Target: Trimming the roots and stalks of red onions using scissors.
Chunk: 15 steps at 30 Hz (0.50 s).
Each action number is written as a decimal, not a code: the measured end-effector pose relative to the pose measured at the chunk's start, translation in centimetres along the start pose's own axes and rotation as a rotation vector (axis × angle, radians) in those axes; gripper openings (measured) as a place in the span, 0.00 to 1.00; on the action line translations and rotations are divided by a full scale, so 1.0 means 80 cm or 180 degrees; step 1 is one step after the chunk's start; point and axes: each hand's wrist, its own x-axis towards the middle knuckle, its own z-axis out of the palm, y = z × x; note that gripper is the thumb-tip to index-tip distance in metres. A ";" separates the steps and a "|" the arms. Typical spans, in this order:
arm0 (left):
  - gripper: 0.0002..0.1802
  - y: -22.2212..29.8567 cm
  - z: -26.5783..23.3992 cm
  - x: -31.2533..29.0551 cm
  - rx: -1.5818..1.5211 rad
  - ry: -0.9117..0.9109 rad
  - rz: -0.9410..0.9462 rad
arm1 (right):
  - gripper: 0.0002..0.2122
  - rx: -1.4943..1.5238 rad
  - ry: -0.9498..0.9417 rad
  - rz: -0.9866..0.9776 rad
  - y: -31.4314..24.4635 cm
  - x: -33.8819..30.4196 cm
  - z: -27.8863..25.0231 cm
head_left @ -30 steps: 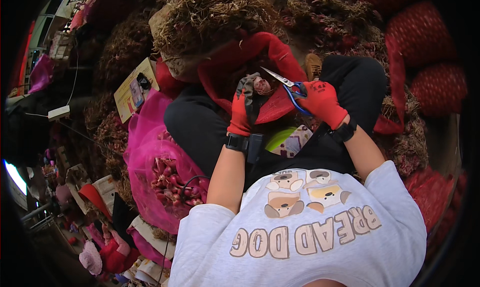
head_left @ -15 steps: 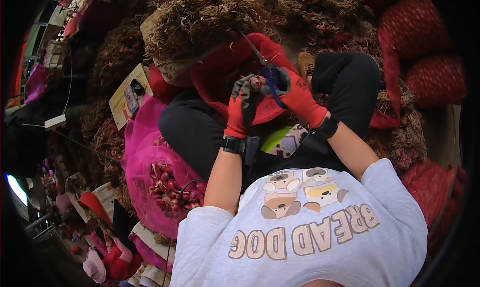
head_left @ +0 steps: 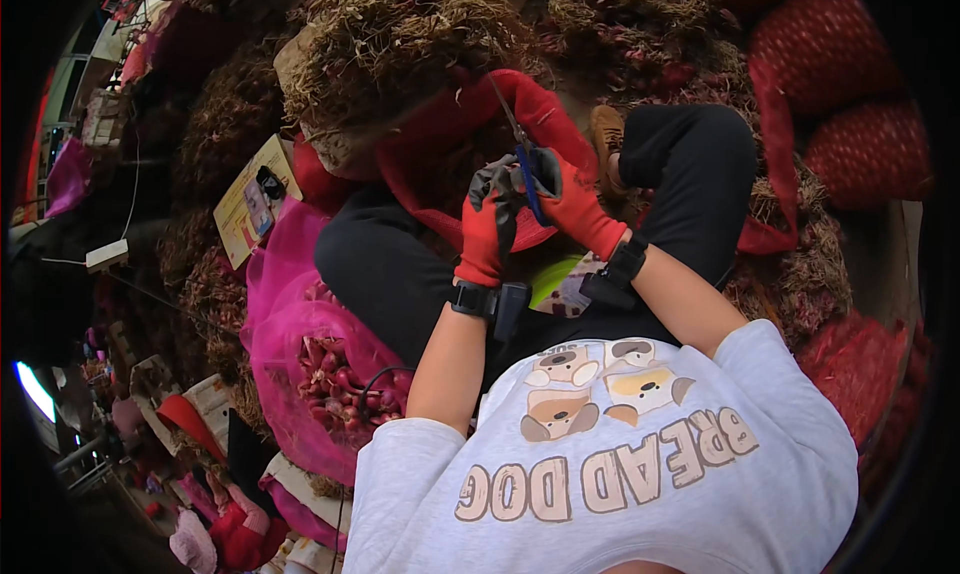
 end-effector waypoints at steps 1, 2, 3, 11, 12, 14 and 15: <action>0.12 0.008 0.004 0.000 -0.0421 0.0017 -0.0280 | 0.16 0.0089 -0.0006 0.0008 0.001 0.000 0.001; 0.13 0.011 0.005 0.001 -0.0197 -0.0019 -0.0190 | 0.15 0.0177 -0.0012 0.0016 0.001 0.000 0.001; 0.13 0.013 0.005 0.000 0.0028 -0.0037 -0.0091 | 0.15 0.0189 0.0014 0.0049 0.002 0.000 0.004; 0.13 0.022 0.016 -0.002 -0.0217 0.0703 0.0244 | 0.16 0.0240 0.0646 0.0065 0.022 0.012 0.043; 0.13 0.018 0.013 0.000 -0.0069 0.0787 0.0342 | 0.15 0.0348 0.0684 0.0237 0.014 0.015 0.049; 0.15 0.012 0.007 0.000 0.0430 0.0903 0.0629 | 0.13 0.0563 0.0757 0.0582 -0.002 0.018 0.057; 0.15 0.016 0.009 0.000 0.0785 0.0921 0.0822 | 0.12 0.0900 0.0734 0.0666 0.003 0.020 0.059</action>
